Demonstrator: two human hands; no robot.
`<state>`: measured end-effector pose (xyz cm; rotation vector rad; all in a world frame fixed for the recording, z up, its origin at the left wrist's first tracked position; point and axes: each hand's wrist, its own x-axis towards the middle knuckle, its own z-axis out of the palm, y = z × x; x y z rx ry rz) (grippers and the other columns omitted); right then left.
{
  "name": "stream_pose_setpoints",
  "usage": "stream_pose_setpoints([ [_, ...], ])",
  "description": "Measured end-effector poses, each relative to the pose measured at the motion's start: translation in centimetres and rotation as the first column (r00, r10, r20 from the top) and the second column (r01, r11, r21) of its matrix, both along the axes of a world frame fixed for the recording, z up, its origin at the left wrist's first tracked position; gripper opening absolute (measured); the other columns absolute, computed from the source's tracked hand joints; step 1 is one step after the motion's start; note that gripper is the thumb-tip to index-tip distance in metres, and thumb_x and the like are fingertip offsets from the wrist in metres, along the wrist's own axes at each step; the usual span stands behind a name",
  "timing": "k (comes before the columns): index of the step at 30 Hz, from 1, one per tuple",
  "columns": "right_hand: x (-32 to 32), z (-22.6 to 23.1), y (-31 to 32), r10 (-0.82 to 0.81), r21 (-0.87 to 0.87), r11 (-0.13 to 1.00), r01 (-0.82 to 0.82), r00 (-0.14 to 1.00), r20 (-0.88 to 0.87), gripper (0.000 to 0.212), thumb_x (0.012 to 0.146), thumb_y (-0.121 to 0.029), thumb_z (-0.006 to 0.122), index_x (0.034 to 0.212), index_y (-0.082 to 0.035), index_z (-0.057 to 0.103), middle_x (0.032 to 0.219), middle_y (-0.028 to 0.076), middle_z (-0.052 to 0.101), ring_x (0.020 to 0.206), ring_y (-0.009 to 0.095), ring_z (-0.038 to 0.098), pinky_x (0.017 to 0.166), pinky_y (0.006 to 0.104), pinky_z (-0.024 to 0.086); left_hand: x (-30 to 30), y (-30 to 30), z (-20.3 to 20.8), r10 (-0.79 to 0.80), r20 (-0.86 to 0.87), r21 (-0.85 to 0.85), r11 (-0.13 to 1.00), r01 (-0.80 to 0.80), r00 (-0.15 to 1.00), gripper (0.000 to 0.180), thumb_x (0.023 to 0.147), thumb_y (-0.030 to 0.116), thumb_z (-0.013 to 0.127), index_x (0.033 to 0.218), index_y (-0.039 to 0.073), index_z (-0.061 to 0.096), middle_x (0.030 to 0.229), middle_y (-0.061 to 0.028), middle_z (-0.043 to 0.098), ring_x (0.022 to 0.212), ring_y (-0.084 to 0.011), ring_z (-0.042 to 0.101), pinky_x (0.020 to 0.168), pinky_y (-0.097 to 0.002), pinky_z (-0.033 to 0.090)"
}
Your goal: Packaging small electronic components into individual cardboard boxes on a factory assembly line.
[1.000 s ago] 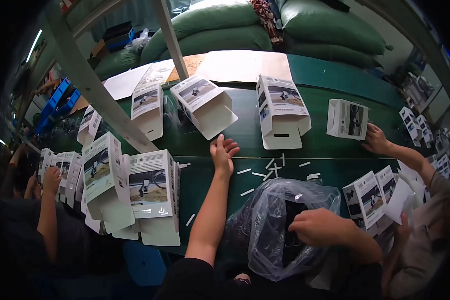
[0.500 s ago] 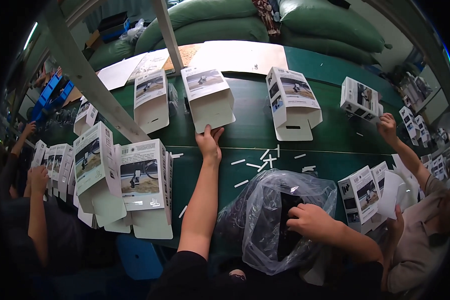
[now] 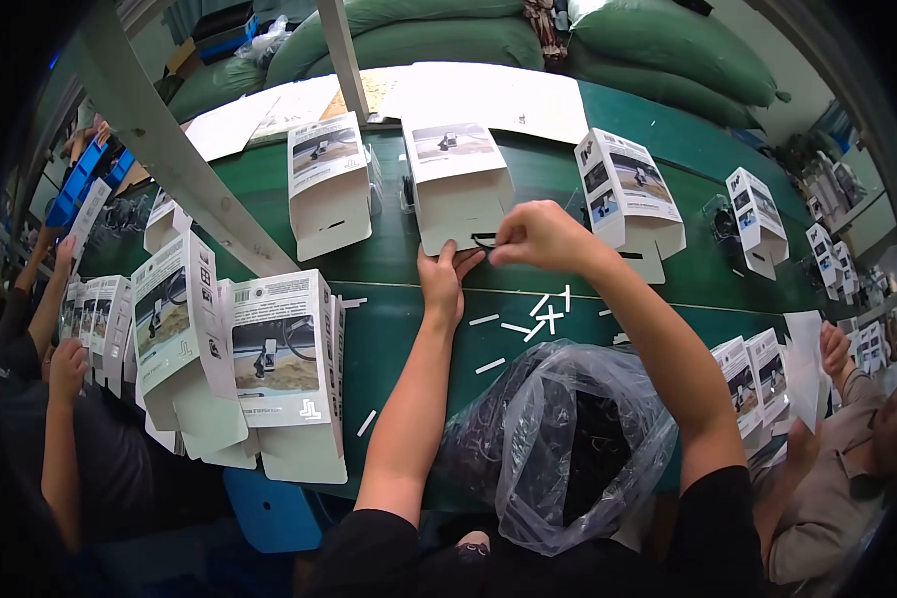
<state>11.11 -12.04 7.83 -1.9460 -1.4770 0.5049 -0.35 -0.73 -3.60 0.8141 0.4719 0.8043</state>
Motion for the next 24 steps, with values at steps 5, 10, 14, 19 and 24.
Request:
stream_pose_setpoints([
  [5,1.7,-4.9,5.4,-0.133,0.197,0.977,0.082,0.955,0.266,0.007,0.073,-0.002,0.067,0.072,0.001,0.061,0.068,0.007,0.059,0.055,0.022,0.053,0.054,0.0291,0.045,0.1,-0.3,-0.1,-0.094,-0.002,-0.017,0.995,0.094,0.996,0.030,0.092,0.005,0.043,0.120,-0.003,0.038,0.098,-0.0172,0.057,0.078,-0.0231,0.064,0.073,-0.0299,0.056],
  [10,2.0,-7.4,5.9,-0.217,0.319,0.943,0.095,0.902,0.373,0.002,0.073,-0.004,0.064,0.075,-0.004,0.063,0.075,0.006,0.059,0.059,0.024,0.056,0.057,0.0320,0.047,0.2,-0.4,-0.6,-0.161,0.021,-0.040,0.986,0.162,0.987,0.029,0.092,0.004,0.044,0.119,-0.004,0.039,0.100,-0.0178,0.058,0.079,-0.0230,0.065,0.074,-0.0298,0.056],
  [14,2.0,-8.2,5.2,-0.192,0.305,0.952,0.032,0.839,0.509,0.005,0.073,-0.005,0.061,0.077,-0.008,0.062,0.079,0.005,0.059,0.065,0.025,0.059,0.061,0.0338,0.049,0.1,-0.2,-1.1,-0.208,0.050,-0.051,0.976,0.210,0.977,0.029,0.092,0.004,0.045,0.119,-0.004,0.039,0.102,-0.0184,0.058,0.081,-0.0230,0.066,0.075,-0.0304,0.056],
  [19,2.4,-8.0,2.7,-0.085,0.204,0.976,-0.083,0.713,0.696,0.010,0.074,-0.004,0.058,0.082,-0.008,0.062,0.086,0.007,0.059,0.070,0.025,0.058,0.065,0.0314,0.049,0.3,-0.6,-1.1,-0.268,0.070,-0.040,0.962,0.271,0.961,0.030,0.092,0.005,0.047,0.120,-0.004,0.039,0.102,-0.0180,0.058,0.082,-0.0230,0.065,0.077,-0.0309,0.056],
  [24,-0.9,-2.8,-2.5,-0.099,0.250,0.965,-0.081,0.769,0.632,0.020,0.073,0.002,0.053,0.091,-0.003,0.060,0.098,0.011,0.056,0.073,0.023,0.055,0.066,0.0301,0.047,0.7,-1.6,-1.0,-0.374,0.041,-0.043,0.926,0.375,0.927,0.032,0.092,0.009,0.050,0.119,-0.005,0.038,0.099,-0.0171,0.057,0.080,-0.0231,0.064,0.075,-0.0308,0.056],
])
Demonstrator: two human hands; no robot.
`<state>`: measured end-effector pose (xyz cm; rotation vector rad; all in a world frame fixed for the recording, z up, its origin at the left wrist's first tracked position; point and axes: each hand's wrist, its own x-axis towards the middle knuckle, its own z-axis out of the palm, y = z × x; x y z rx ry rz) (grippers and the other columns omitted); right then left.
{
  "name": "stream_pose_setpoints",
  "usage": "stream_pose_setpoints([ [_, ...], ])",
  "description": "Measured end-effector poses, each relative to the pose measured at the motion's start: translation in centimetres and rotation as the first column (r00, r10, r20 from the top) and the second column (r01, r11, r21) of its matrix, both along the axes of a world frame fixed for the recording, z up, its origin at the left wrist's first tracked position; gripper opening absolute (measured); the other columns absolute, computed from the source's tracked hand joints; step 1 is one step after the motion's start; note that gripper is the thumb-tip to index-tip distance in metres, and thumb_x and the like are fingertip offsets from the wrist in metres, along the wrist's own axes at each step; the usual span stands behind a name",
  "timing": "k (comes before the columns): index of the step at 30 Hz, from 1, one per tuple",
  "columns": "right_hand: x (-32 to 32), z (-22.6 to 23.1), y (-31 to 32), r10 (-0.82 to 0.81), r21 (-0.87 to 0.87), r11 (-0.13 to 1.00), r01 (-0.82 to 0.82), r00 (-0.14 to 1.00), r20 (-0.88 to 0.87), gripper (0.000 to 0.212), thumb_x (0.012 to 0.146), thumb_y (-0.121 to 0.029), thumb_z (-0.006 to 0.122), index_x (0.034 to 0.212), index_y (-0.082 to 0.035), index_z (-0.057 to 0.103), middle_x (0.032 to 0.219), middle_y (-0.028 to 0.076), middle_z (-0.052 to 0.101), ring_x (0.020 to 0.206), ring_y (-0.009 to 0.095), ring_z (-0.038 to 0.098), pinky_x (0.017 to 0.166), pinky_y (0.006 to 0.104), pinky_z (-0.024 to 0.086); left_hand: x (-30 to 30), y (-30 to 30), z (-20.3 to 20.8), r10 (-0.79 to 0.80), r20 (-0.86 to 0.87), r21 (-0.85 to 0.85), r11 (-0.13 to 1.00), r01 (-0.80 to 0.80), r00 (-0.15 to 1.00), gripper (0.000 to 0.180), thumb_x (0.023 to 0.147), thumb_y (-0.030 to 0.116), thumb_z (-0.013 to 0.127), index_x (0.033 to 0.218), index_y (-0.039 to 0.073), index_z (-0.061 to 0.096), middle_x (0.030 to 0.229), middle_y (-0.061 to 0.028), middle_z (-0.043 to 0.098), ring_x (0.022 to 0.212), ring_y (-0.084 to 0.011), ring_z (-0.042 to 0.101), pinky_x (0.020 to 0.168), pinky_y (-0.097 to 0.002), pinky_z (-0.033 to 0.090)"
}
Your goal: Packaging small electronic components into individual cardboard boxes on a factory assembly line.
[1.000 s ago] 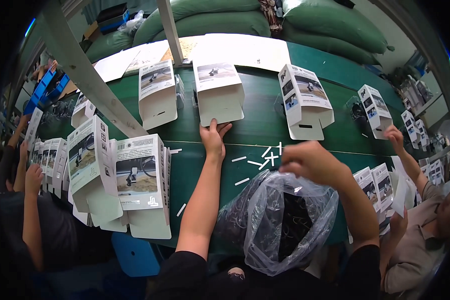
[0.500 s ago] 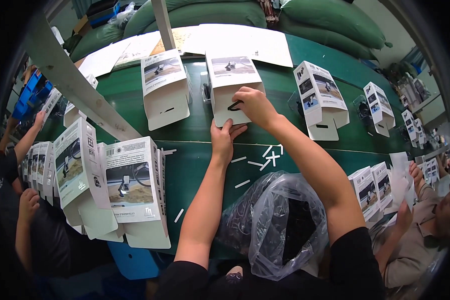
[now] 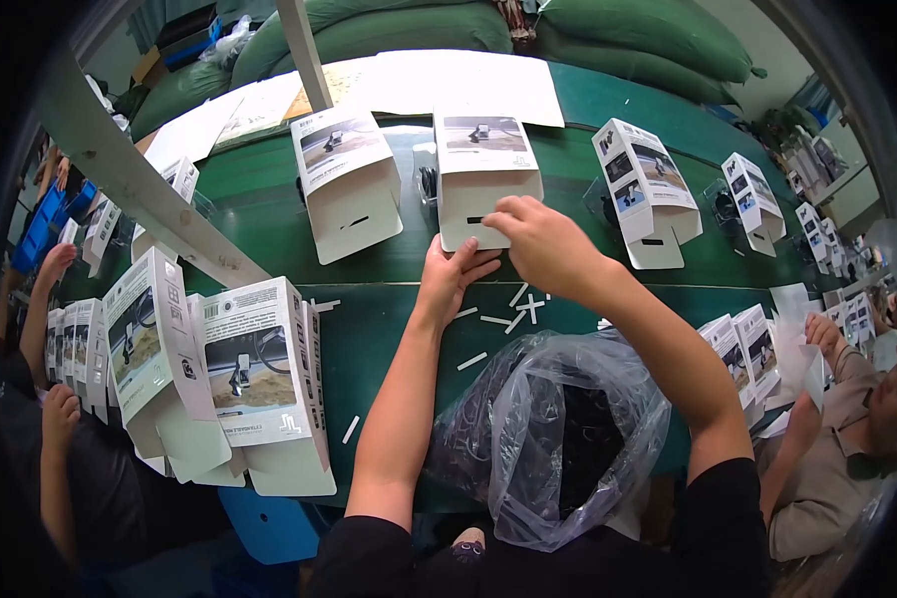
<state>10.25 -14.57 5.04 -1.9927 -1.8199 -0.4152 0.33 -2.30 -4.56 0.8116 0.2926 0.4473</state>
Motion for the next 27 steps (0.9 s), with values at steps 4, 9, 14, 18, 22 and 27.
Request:
stream_pose_setpoints([
  [4,-5.9,9.7,-9.3,-0.037,-0.584,0.720,-0.375,0.820,-0.572,0.014,0.075,-0.001,0.051,0.080,-0.005,0.063,0.085,0.013,0.061,0.071,0.025,0.059,0.061,0.0321,0.049,-1.5,1.8,-1.3,0.021,-0.154,0.032,0.999,-0.016,0.988,0.034,0.092,0.014,0.053,0.117,-0.005,0.040,0.099,-0.0165,0.057,0.080,-0.0228,0.064,0.075,-0.0306,0.056],
  [9,-12.1,1.8,-17.3,0.125,-0.772,0.565,-0.289,0.956,-0.267,0.022,0.079,-0.013,0.055,0.100,-0.005,0.056,0.091,0.011,0.058,0.077,0.028,0.057,0.069,0.0350,0.048,-0.9,3.2,-2.0,0.338,-0.014,-0.183,0.924,-0.335,0.941,0.040,0.090,0.022,0.057,0.116,-0.004,0.041,0.096,-0.0150,0.058,0.079,-0.0218,0.064,0.073,-0.0300,0.056],
  [14,-13.0,-0.4,-17.9,0.194,-0.652,0.685,-0.326,0.944,-0.268,0.018,0.078,-0.012,0.056,0.095,-0.007,0.053,0.089,0.010,0.056,0.078,0.026,0.054,0.074,0.0337,0.046,-2.3,4.9,-2.2,0.521,0.012,-0.117,0.848,-0.516,0.854,0.044,0.088,0.025,0.061,0.116,-0.004,0.042,0.092,-0.0132,0.059,0.077,-0.0206,0.063,0.070,-0.0294,0.056],
  [18,-12.9,-0.2,-17.5,0.277,-0.559,0.751,-0.352,0.936,-0.218,0.017,0.077,-0.013,0.057,0.092,-0.008,0.051,0.086,0.008,0.056,0.079,0.024,0.052,0.077,0.0315,0.043,-2.1,5.1,-0.8,0.547,-0.090,-0.232,0.801,-0.551,0.832,0.045,0.087,0.024,0.061,0.117,-0.003,0.043,0.089,-0.0124,0.060,0.075,-0.0201,0.063,0.067,-0.0285,0.055],
  [22,-12.5,0.4,-17.6,0.332,-0.585,0.677,-0.447,0.895,-0.299,0.019,0.077,-0.015,0.060,0.092,-0.008,0.051,0.084,0.007,0.056,0.081,0.023,0.053,0.078,0.0321,0.043,-1.6,5.6,0.3,0.530,-0.274,-0.055,0.824,-0.563,0.802,0.042,0.086,0.022,0.060,0.116,-0.002,0.044,0.087,-0.0121,0.060,0.072,-0.0198,0.062,0.063,-0.0280,0.055],
  [27,-10.4,5.3,-18.0,0.196,-0.555,0.639,-0.532,0.810,-0.552,0.021,0.079,-0.016,0.063,0.097,-0.009,0.055,0.081,0.005,0.060,0.074,0.021,0.057,0.069,0.0310,0.046,-0.7,6.5,-0.8,0.513,-0.350,0.031,0.843,-0.537,0.784,0.038,0.086,0.020,0.059,0.114,-0.001,0.046,0.081,-0.0118,0.059,0.065,-0.0187,0.061,0.057,-0.0273,0.054],
])
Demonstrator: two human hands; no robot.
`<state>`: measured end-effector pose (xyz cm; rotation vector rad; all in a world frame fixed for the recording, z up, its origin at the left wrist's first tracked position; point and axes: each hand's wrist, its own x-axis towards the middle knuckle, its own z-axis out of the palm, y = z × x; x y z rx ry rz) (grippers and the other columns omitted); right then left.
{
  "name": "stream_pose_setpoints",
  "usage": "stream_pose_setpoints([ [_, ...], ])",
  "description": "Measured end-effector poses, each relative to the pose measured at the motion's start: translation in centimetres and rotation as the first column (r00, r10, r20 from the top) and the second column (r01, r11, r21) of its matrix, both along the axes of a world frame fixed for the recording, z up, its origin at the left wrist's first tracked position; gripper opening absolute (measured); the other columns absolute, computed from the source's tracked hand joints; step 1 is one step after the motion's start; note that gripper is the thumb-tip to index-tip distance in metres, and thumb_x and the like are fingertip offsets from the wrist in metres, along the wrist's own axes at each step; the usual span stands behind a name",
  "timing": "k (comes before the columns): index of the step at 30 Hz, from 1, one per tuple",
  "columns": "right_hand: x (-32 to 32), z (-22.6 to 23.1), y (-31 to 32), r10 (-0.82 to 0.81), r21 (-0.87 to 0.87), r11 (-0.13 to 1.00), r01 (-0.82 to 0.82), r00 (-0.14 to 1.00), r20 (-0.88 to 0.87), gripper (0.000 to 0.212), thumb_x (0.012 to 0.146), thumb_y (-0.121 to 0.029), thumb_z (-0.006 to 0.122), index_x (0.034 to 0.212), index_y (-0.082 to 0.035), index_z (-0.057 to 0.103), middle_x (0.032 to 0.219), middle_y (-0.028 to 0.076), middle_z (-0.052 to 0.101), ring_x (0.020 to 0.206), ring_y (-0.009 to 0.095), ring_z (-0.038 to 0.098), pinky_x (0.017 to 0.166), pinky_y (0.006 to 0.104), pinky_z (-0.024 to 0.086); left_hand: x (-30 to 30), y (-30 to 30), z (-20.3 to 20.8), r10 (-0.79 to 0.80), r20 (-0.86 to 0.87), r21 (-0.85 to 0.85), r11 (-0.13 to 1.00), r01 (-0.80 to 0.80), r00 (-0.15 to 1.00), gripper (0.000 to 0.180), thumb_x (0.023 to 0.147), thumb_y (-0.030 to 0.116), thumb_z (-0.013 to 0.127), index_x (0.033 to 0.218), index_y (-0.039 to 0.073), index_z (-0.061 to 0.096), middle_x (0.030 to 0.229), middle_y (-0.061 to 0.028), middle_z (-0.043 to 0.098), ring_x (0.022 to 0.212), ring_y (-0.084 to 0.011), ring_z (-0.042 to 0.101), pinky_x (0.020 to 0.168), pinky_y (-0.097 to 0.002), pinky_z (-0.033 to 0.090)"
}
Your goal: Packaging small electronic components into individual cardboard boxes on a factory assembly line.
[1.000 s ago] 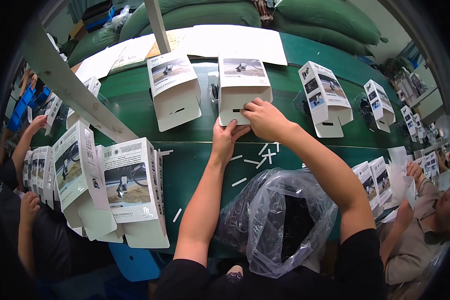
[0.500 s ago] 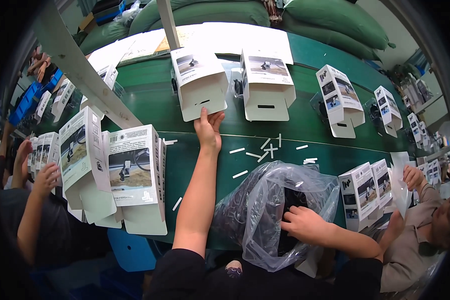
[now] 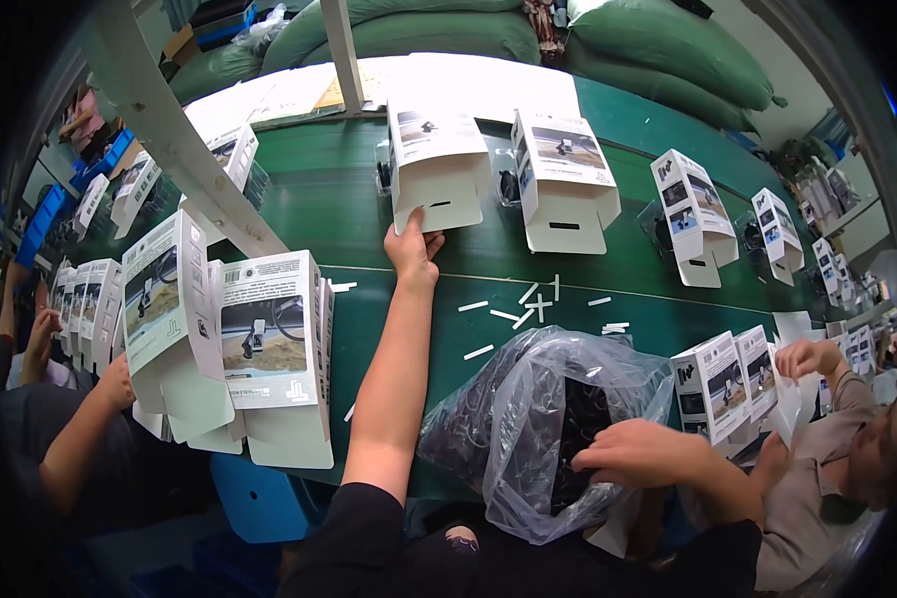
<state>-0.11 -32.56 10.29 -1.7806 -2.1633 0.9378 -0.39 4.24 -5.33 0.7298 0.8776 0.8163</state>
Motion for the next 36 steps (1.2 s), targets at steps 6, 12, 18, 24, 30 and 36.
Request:
stream_pose_setpoints([
  [6,4.6,3.8,6.3,-0.368,0.241,0.868,0.434,0.888,-0.274,0.022,0.077,0.001,0.062,0.098,-0.005,0.064,0.084,0.005,0.063,0.064,0.016,0.053,0.059,0.0244,0.043,1.0,-0.9,1.6,0.127,0.068,-0.229,0.967,-0.108,0.990,0.033,0.086,0.018,0.057,0.111,-0.001,0.047,0.080,-0.0118,0.059,0.060,-0.0168,0.059,0.053,-0.0268,0.053],
  [12,9.7,-3.1,17.6,-0.597,0.374,0.773,0.513,0.788,0.154,0.038,0.077,-0.003,0.051,0.114,-0.004,0.054,0.099,0.013,0.062,0.083,0.030,0.059,0.071,0.0363,0.049,1.8,-2.8,2.0,-0.142,-0.071,0.051,0.988,0.146,0.987,0.029,0.091,0.017,0.049,0.112,-0.002,0.045,0.090,-0.0145,0.058,0.068,-0.0173,0.061,0.058,-0.0269,0.054],
  [18,10.0,-4.4,26.3,-0.515,0.063,0.836,0.545,0.741,0.431,0.036,0.076,-0.004,0.050,0.112,-0.004,0.058,0.096,0.014,0.063,0.087,0.033,0.059,0.073,0.0378,0.049,0.6,-2.6,-0.5,-0.341,0.151,0.153,0.935,0.319,0.928,0.026,0.096,0.015,0.039,0.115,-0.003,0.043,0.098,-0.0157,0.057,0.078,-0.0187,0.061,0.065,-0.0273,0.055],
  [24,11.9,-5.4,25.4,-0.403,0.097,0.915,0.392,0.867,0.293,0.028,0.076,-0.003,0.053,0.102,-0.004,0.063,0.089,0.014,0.063,0.079,0.033,0.060,0.070,0.0386,0.049,1.0,-3.2,-0.4,-0.333,0.194,0.155,0.939,0.307,0.923,0.026,0.098,0.015,0.037,0.116,-0.003,0.042,0.099,-0.0157,0.057,0.079,-0.0192,0.061,0.068,-0.0281,0.055],
  [30,14.7,-11.0,24.4,-0.534,0.476,0.769,0.426,0.838,0.114,0.016,0.078,-0.007,0.057,0.092,-0.003,0.064,0.083,0.010,0.064,0.072,0.030,0.060,0.067,0.0374,0.050,1.1,-3.9,0.0,-0.425,0.159,0.164,0.901,0.401,0.891,0.027,0.098,0.017,0.038,0.117,-0.003,0.042,0.100,-0.0160,0.058,0.079,-0.0191,0.061,0.073,-0.0293,0.056],
  [36,12.4,-10.1,24.3,-0.708,0.559,0.628,0.542,0.696,0.121,0.008,0.077,-0.007,0.058,0.083,-0.003,0.061,0.079,0.006,0.061,0.078,0.027,0.060,0.069,0.0364,0.049,0.9,-4.0,-0.3,-0.476,0.154,0.178,0.875,0.450,0.866,0.027,0.098,0.017,0.039,0.117,-0.003,0.041,0.099,-0.0156,0.058,0.080,-0.0182,0.062,0.074,-0.0295,0.056],
])
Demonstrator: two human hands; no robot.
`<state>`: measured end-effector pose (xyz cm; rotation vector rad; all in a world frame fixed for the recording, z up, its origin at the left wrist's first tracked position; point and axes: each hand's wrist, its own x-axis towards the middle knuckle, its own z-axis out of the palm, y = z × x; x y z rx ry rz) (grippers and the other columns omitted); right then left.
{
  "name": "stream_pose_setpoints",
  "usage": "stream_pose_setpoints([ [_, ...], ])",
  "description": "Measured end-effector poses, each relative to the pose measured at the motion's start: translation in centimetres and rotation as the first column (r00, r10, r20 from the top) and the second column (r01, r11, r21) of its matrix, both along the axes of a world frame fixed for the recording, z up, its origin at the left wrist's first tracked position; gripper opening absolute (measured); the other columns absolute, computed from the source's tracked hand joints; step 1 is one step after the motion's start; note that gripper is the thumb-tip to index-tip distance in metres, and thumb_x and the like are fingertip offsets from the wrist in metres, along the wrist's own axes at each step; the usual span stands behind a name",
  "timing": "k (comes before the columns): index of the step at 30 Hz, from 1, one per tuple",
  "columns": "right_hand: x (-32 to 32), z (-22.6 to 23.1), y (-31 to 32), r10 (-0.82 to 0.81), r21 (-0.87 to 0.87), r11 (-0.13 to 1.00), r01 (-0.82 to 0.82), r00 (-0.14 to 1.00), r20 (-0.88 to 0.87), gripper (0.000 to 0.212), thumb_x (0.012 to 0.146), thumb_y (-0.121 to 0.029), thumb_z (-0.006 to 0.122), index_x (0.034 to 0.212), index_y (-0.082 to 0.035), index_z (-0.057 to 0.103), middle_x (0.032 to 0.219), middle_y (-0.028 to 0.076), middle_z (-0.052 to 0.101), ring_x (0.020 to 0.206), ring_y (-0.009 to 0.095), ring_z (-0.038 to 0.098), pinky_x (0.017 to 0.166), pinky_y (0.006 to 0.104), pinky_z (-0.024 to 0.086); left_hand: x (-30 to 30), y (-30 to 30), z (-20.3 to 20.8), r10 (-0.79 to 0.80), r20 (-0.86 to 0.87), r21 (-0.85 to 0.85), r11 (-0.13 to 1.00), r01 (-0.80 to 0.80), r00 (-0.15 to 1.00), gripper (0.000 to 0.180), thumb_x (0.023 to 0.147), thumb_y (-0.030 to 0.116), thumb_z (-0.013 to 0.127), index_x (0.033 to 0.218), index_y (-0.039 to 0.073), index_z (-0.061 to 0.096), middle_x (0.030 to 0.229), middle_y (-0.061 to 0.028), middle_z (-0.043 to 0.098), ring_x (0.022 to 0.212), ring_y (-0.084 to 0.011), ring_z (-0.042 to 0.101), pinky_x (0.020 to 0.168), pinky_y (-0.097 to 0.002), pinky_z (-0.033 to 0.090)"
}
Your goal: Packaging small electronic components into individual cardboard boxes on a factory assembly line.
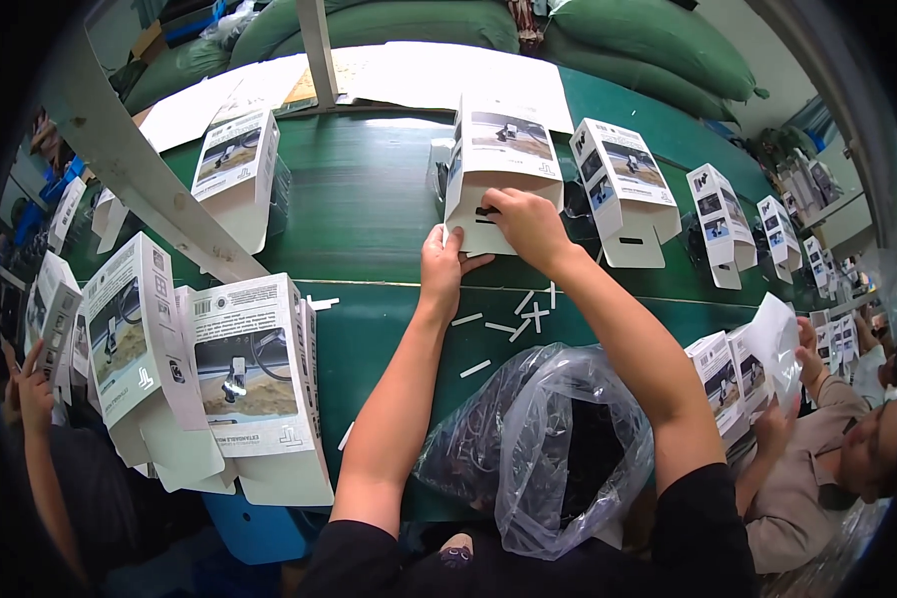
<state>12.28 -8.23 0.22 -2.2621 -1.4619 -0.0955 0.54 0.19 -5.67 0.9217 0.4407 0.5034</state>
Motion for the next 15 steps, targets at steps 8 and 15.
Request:
stream_pose_setpoints([
  [8,0.7,-1.3,-1.1,0.071,0.057,0.995,-0.081,0.986,0.151,0.007,0.074,-0.009,0.061,0.077,-0.005,0.058,0.082,0.001,0.060,0.084,0.025,0.056,0.072,0.0349,0.047,0.2,-0.8,-0.1,-0.047,0.048,-0.043,0.998,0.049,0.998,0.025,0.097,0.014,0.039,0.115,-0.003,0.041,0.099,-0.0158,0.057,0.080,-0.0183,0.063,0.073,-0.0291,0.057],
  [15,0.8,-1.4,-1.6,0.149,-0.029,0.988,-0.150,0.905,0.399,0.011,0.072,-0.005,0.057,0.082,-0.006,0.062,0.095,0.005,0.061,0.086,0.024,0.053,0.078,0.0317,0.045,0.1,-1.1,-0.9,-0.096,0.085,-0.094,0.990,0.103,0.992,0.025,0.097,0.013,0.039,0.115,-0.004,0.038,0.100,-0.0177,0.056,0.082,-0.0201,0.064,0.074,-0.0307,0.057],
])
